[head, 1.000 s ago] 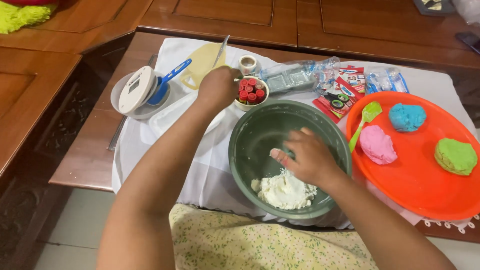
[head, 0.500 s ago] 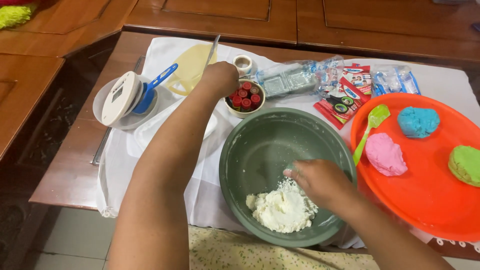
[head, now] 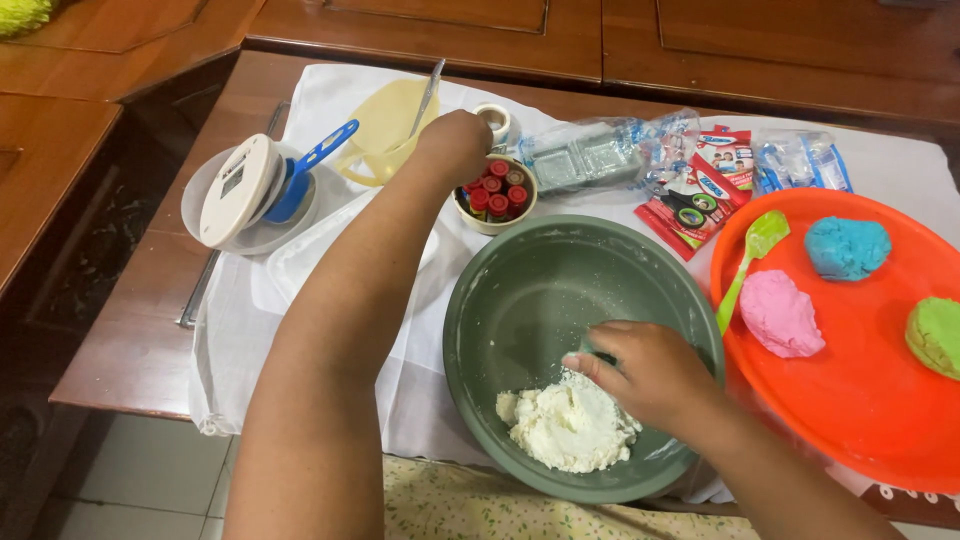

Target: Mixing and kneading dough in a bowl by hand.

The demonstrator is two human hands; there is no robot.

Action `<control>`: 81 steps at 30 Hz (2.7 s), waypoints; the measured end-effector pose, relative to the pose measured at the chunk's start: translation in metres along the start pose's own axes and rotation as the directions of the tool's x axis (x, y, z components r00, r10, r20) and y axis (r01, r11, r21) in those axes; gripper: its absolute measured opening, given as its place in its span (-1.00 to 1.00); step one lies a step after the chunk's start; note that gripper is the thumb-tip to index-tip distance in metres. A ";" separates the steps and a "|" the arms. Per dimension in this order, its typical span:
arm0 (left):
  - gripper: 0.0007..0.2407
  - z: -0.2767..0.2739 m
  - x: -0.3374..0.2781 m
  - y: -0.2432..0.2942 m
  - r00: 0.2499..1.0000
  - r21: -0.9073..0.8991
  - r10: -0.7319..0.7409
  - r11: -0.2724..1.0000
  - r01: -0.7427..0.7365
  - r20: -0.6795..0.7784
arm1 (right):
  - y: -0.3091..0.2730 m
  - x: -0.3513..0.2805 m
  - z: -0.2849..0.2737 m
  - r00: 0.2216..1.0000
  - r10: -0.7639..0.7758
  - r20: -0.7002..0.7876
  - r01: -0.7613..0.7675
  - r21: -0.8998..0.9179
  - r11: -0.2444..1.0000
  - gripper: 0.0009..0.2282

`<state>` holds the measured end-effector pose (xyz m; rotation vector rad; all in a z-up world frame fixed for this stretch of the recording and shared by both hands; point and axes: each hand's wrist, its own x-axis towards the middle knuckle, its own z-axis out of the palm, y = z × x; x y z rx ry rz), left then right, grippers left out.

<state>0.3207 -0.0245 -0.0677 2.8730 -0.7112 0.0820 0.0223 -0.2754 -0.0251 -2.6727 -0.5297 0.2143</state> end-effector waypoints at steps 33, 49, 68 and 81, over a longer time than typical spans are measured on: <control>-0.81 -0.021 -0.037 0.036 0.974 -0.093 0.222 0.970 -0.225 -0.040 | -0.012 0.003 0.005 0.990 -0.139 -0.036 0.141 0.069 0.988 -0.76; -0.84 -0.013 -0.025 0.053 0.943 0.163 0.313 0.930 -0.328 0.114 | -0.017 0.005 0.004 0.984 -0.180 -0.009 0.180 0.087 0.980 -0.78; -0.85 -0.014 -0.028 0.052 0.968 0.103 0.244 0.963 -0.249 0.063 | -0.019 0.004 0.004 0.981 -0.192 -0.008 0.192 0.064 0.979 -0.77; -0.77 -0.017 -0.020 0.043 0.990 0.049 0.103 0.993 -0.108 0.096 | -0.017 0.003 0.006 0.980 -0.197 -0.005 0.197 0.042 0.980 -0.77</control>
